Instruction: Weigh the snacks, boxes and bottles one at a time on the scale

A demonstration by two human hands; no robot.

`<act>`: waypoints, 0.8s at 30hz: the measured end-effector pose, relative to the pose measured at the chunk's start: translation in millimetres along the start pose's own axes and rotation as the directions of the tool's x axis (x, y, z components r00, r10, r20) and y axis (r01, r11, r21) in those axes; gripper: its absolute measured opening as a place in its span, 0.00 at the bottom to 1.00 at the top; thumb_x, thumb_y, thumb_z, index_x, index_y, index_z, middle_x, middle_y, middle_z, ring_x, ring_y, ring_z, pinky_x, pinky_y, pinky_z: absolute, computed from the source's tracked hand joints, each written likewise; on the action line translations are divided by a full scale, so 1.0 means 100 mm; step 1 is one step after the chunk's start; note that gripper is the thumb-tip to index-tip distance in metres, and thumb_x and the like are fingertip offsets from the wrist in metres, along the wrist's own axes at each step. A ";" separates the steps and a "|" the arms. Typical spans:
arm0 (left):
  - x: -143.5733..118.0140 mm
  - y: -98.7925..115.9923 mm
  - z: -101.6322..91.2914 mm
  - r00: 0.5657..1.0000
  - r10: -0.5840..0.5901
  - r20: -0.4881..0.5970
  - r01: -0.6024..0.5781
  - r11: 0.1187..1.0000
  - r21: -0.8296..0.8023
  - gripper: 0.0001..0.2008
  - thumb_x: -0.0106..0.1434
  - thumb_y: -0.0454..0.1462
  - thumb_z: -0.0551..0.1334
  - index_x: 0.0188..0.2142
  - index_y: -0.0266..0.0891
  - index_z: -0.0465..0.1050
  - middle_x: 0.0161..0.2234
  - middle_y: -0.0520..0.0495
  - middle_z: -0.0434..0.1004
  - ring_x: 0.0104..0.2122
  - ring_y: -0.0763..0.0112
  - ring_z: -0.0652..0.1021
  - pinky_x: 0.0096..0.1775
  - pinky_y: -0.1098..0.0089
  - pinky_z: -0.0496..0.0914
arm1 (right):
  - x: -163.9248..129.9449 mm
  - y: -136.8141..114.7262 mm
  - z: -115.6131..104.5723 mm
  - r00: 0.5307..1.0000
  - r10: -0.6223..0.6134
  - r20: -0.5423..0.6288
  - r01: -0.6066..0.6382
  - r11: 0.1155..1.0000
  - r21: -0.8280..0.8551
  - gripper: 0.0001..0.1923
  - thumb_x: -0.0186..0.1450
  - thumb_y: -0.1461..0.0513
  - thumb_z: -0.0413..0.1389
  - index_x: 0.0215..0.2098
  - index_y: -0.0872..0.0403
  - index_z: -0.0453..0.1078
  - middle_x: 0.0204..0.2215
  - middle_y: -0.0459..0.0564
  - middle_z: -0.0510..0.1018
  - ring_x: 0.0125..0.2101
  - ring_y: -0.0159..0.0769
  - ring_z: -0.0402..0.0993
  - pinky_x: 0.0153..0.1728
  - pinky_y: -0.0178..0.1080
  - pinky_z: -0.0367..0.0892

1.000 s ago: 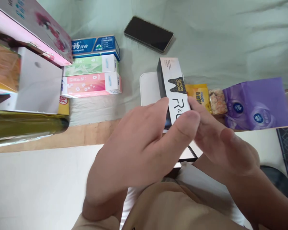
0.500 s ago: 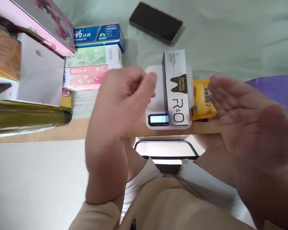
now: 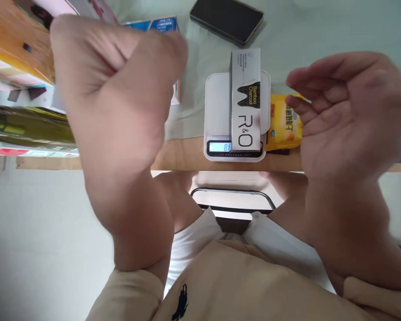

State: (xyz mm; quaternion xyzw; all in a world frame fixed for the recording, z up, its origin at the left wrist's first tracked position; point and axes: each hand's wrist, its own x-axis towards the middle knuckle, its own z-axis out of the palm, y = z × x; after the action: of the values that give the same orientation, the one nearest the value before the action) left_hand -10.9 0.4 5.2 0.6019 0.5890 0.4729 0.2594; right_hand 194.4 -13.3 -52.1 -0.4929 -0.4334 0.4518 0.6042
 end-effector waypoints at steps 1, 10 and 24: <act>-0.02 0.02 0.00 1.000 -0.001 0.009 0.001 1.000 0.006 0.27 0.66 0.27 0.60 0.17 0.38 0.47 0.23 0.50 0.41 0.23 0.79 0.50 0.30 0.67 0.49 | 0.01 0.02 0.00 1.000 -0.026 0.002 0.026 1.000 -0.001 0.14 0.70 0.64 0.50 0.40 0.51 0.79 0.41 0.44 0.86 0.48 0.33 0.83 0.52 0.43 0.75; -0.15 -0.47 0.15 0.999 -0.008 0.048 0.019 0.969 -0.245 0.32 0.59 0.31 0.65 0.20 0.39 0.35 0.22 0.53 0.31 0.22 0.80 0.41 0.25 0.65 0.41 | 0.11 0.12 0.00 0.989 -0.146 0.019 0.147 0.989 -0.026 0.11 0.69 0.59 0.52 0.39 0.53 0.76 0.38 0.48 0.84 0.43 0.34 0.82 0.41 0.39 0.74; 0.10 -1.32 0.24 0.977 -0.210 0.048 0.210 0.978 0.007 0.36 0.72 0.62 0.54 0.27 0.41 0.36 0.23 0.53 0.28 0.21 0.79 0.44 0.28 0.68 0.43 | 0.14 0.26 0.11 0.990 -0.128 0.059 0.126 0.991 0.037 0.07 0.65 0.65 0.56 0.38 0.54 0.76 0.32 0.45 0.80 0.34 0.30 0.78 0.39 0.39 0.72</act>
State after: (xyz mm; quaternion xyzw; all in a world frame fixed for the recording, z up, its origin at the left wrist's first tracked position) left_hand -52.7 38.3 -116.4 0.5478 0.6433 0.4276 0.3212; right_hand 183.4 5.2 -74.7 -0.4402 -0.4745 0.4345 0.6263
